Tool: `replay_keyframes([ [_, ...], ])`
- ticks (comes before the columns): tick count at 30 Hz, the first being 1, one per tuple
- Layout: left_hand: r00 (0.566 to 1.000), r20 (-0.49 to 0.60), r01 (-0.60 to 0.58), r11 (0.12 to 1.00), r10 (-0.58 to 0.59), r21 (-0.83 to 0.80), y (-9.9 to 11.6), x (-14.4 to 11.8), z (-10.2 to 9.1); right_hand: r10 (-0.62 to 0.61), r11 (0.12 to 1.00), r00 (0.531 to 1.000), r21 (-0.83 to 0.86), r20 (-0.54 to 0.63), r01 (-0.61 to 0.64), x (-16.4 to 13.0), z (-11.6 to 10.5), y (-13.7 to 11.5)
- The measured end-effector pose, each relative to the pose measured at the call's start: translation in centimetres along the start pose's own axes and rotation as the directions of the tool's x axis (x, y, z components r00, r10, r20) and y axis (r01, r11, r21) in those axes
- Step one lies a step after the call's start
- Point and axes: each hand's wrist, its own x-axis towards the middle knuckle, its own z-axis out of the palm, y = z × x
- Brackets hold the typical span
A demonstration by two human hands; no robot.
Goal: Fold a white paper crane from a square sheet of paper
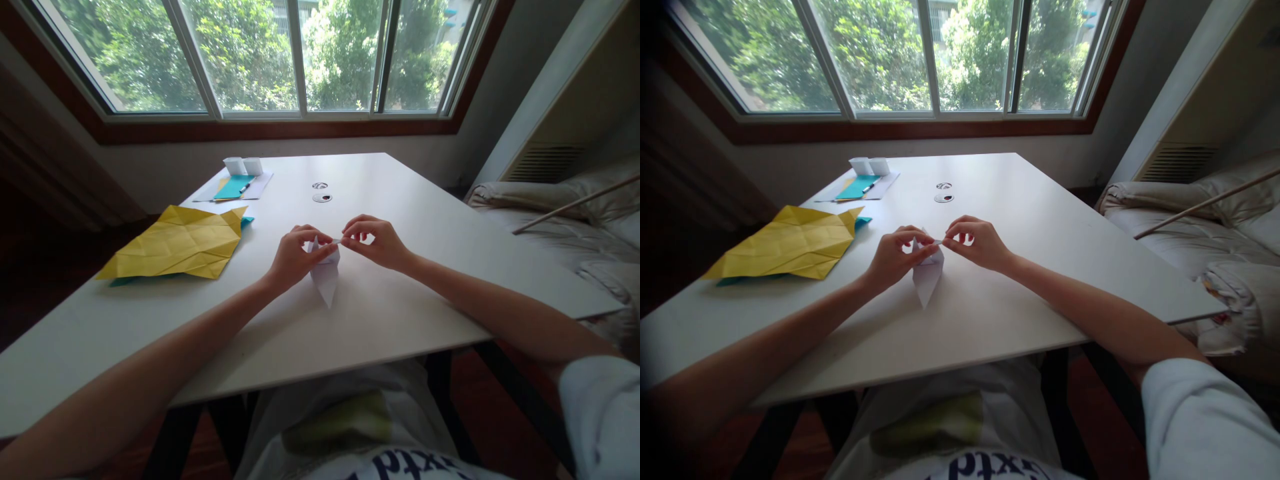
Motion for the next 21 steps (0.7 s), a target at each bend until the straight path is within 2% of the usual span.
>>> replay_keyframes([
  [15, 1.0, -0.011, -0.02, 0.998, 0.021, 0.059, 0.5, -0.11, 0.02, 0.009, 1.0, 0.998, -0.011, 0.063, -0.009, -0.02, -0.04, -0.03],
  [21, 0.999, 0.006, -0.036, 0.996, 0.036, 0.077, 0.5, -0.15, 0.08, -0.035, 0.999, 0.995, -0.026, 0.091, 0.037, -0.07, -0.09, 0.18],
])
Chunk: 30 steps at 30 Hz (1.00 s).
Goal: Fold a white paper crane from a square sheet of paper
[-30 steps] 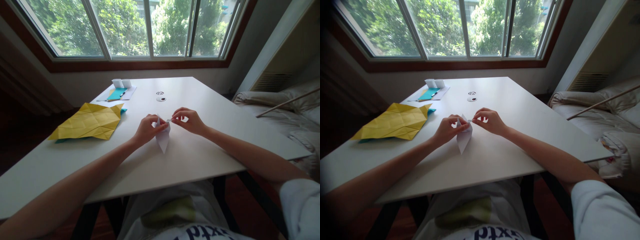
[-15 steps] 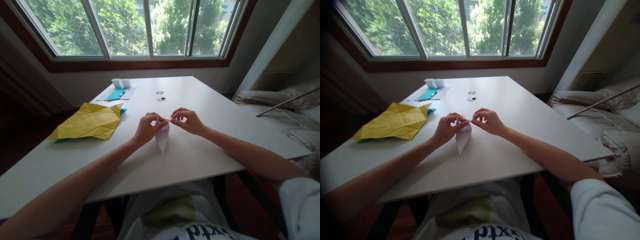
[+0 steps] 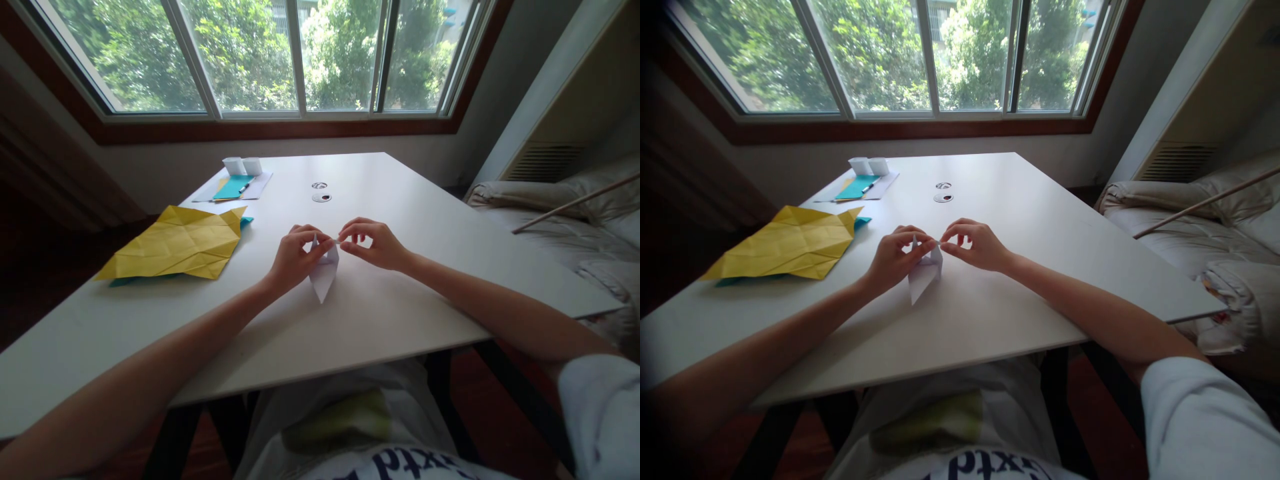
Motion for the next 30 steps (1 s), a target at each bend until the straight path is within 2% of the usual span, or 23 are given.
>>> replay_keyframes([
  [6, 1.0, 0.018, 0.011, 1.0, -0.011, 0.001, -0.16, -0.05, 0.0, -0.013, 1.0, 0.998, -0.028, -0.065, 0.011, -0.06, 0.13, 0.09],
  [30, 1.0, -0.007, 0.0, 1.0, 0.0, -0.002, 0.08, -0.06, -0.14, 0.007, 1.0, 0.995, 0.003, -0.097, -0.007, -0.03, 0.36, 0.03],
])
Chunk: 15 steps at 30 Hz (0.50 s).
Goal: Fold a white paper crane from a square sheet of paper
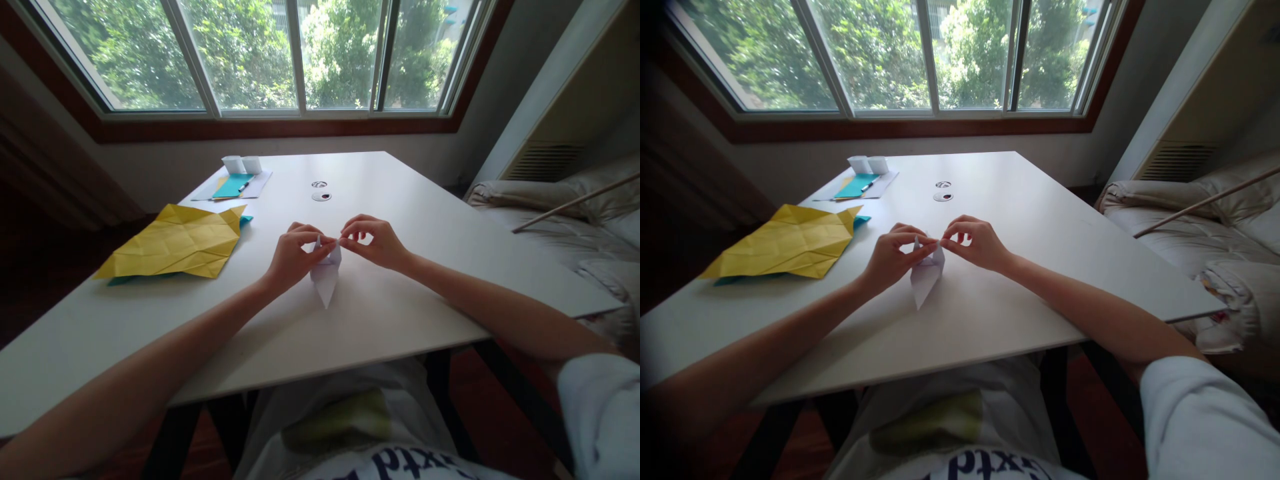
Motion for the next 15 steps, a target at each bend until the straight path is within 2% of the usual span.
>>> replay_keyframes([
  [15, 1.0, -0.013, -0.011, 1.0, 0.011, -0.015, 0.08, -0.08, 0.13, -0.008, 1.0, 1.0, -0.002, 0.004, 0.008, -0.02, 0.0, -0.16],
])
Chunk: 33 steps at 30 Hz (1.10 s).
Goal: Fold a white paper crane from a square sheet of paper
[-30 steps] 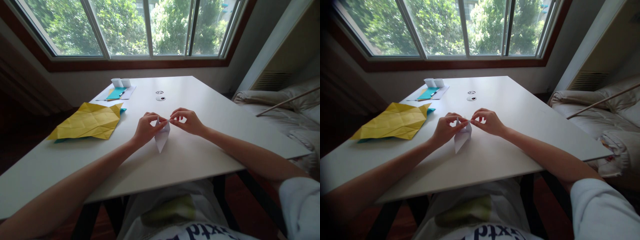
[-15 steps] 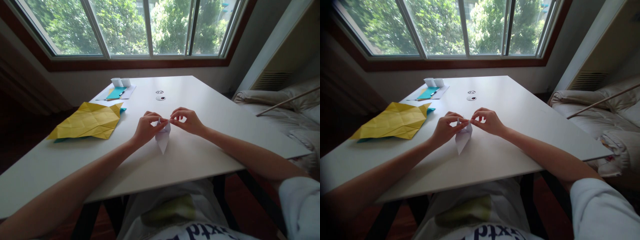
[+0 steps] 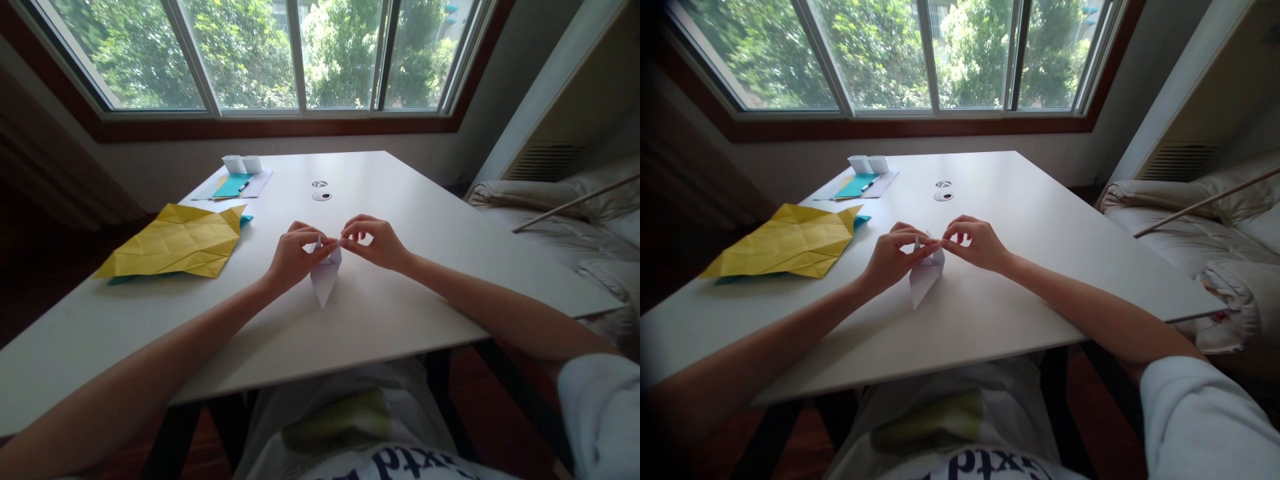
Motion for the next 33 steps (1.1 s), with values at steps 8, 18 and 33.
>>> replay_keyframes([
  [8, 1.0, 0.004, -0.025, 1.0, 0.025, -0.001, 0.26, 0.06, -0.05, 0.01, 1.0, 1.0, -0.013, 0.024, -0.01, 0.03, -0.03, -0.34],
  [18, 1.0, -0.02, -0.017, 1.0, 0.017, 0.02, 0.03, 0.03, -0.13, 0.045, 0.999, 0.999, -0.008, 0.028, -0.045, 0.15, -0.21, -0.29],
  [33, 1.0, -0.005, 0.01, 0.999, -0.01, 0.033, -0.02, -0.04, -0.1, -0.019, 0.999, 0.998, -0.039, 0.053, 0.021, -0.1, -0.17, -0.37],
])
